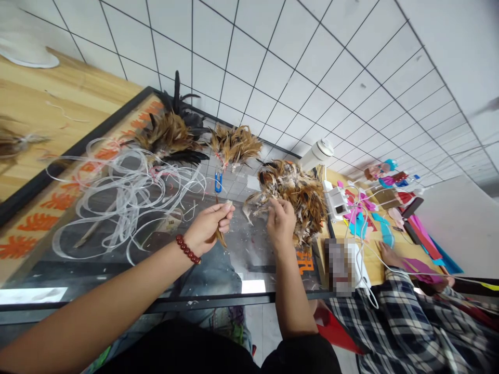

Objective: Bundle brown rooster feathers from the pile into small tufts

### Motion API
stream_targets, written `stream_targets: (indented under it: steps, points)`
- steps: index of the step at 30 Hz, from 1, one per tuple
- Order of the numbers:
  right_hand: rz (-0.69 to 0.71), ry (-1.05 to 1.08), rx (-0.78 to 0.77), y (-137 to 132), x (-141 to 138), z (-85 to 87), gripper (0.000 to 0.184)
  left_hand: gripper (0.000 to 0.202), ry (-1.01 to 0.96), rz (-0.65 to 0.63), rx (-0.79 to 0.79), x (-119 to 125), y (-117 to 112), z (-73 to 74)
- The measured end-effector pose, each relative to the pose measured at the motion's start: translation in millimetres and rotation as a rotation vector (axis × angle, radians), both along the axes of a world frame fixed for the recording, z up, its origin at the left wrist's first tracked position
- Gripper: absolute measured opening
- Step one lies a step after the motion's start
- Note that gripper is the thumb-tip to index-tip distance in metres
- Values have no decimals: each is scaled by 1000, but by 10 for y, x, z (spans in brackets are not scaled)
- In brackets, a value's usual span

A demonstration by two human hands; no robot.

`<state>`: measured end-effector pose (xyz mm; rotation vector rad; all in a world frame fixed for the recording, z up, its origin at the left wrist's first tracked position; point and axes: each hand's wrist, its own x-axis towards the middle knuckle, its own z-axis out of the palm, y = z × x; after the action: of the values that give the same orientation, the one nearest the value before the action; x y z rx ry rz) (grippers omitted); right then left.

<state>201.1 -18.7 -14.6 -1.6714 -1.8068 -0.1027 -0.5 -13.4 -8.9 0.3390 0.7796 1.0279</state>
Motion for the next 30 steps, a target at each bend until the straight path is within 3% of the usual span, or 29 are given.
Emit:
stream_targets:
  steps: [5,8,10,13,16,19,24,30]
  points:
    - [308,-350,-97,8,-183,10,40,22,-12,3,9,8,2,-11]
    - [330,-359,-158,13,-226,37,25,24,-7,2,24,5,5,-10]
    - [287,-211,-148,-4,-236,50,17,26,6,3,39,6,4,-2]
    - [247,278,-179,-60,-301,47,15,29,72,37,44,22,-8,14]
    - [273,860,-393,-117,-448,40,22,32,164,103,28,49,-24,21]
    - [327,1211,-646,-146,-601,65,26,36,170,114,59,64,-38,18]
    - [324,1506,-913,-136,-675,97,30,39,122,36,96,54,-51,33]
    - [349,1586,-941,-109,-664,-11,28,39,149,-13,114,61,-78,49]
